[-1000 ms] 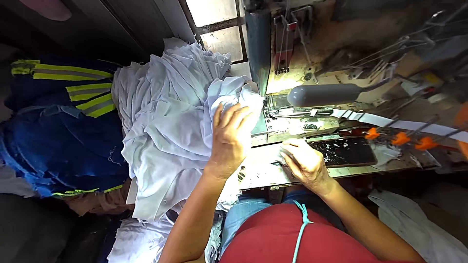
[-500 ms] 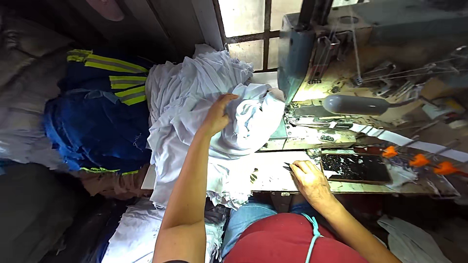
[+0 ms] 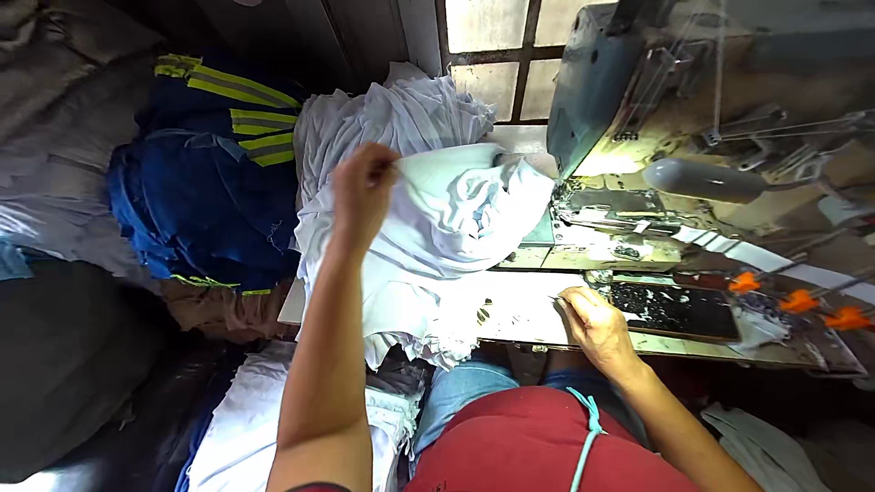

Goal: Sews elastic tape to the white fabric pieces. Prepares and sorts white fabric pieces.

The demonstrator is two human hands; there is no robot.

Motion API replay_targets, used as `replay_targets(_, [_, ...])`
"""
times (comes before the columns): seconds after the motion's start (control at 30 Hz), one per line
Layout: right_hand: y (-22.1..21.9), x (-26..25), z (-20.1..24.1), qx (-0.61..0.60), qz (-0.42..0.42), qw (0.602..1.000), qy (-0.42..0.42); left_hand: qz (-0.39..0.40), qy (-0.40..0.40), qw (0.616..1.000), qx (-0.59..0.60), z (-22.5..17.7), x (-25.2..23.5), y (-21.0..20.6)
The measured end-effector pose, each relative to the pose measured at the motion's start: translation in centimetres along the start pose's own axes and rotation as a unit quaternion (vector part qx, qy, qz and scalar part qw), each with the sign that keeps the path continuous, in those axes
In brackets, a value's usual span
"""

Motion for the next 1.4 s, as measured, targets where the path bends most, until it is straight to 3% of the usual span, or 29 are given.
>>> replay_targets(0.13, [0.8, -1.5, 0.6, -0.146, -0.045, 0.987, -0.050, -0.105, -0.008, 0.990, -0.090, -3.0, 10.6, 7.5])
replay_targets(0.23, [1.3, -3.8, 1.6, -0.186, -0.025, 0.981, -0.037, -0.040, 0.064, 0.978, -0.193, -4.5, 14.0, 6.7])
replay_targets(0.3, [1.5, -5.4, 2.4, -0.174, -0.001, 0.985, -0.008, -0.002, 0.040, 0.986, -0.159, -4.9, 14.1, 4.4])
replay_targets(0.4, [1.6, -7.0, 3.1, -0.145, 0.013, 0.989, 0.007, 0.037, -0.049, 0.998, -0.014, -4.7, 12.2, -0.7])
replay_targets(0.5, [2.4, -8.5, 3.8, -0.126, 0.016, 0.992, 0.004, 0.115, -0.017, 0.993, 0.013, -5.0, 10.0, -5.6])
replay_targets(0.57, [2.8, -9.1, 4.0, -0.108, 0.013, 0.994, 0.009, 0.126, 0.003, 0.992, 0.002, -5.0, 9.2, -7.4])
replay_targets(0.7, [2.8, -10.2, 4.4, -0.061, -0.001, 0.998, 0.033, 0.144, 0.037, 0.983, 0.109, -5.4, 8.3, -5.9])
replay_targets(0.83, [1.4, -11.2, 5.6, -0.025, -0.019, 0.998, 0.054, 0.243, 0.145, 0.905, 0.318, -5.6, 8.8, -5.2])
replay_targets(0.97, [0.2, -12.1, 6.8, -0.043, -0.038, 0.996, 0.070, 0.242, 0.183, 0.887, 0.348, -5.8, 10.0, -5.5])
replay_targets(1.17, [-0.9, -12.4, 7.2, -0.035, -0.011, 0.996, 0.087, 0.241, 0.170, 0.902, 0.316, -5.1, 10.9, -6.2])
replay_targets(1.27, [-0.7, -11.5, 6.5, -0.059, -0.015, 0.992, 0.109, 0.230, 0.093, 0.937, 0.247, -4.4, 11.0, -5.6])
replay_targets(1.33, [-0.2, -9.9, 5.4, -0.046, -0.011, 0.994, 0.097, 0.152, 0.036, 0.968, 0.194, -3.5, 11.1, -4.8])
replay_targets(1.4, [0.0, -7.6, 3.5, -0.010, 0.016, 0.998, 0.060, 0.042, -0.005, 0.997, 0.067, -2.1, 10.2, -3.6])
Point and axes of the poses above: each hand's wrist, its own x-axis away from the middle knuckle, its own y-axis out of the back of the hand, z = x × y, the point moved 2 cm from there along -x, towards the middle knuckle, and after that the axes turned 12 degrees about y, right-handed, at the moved point
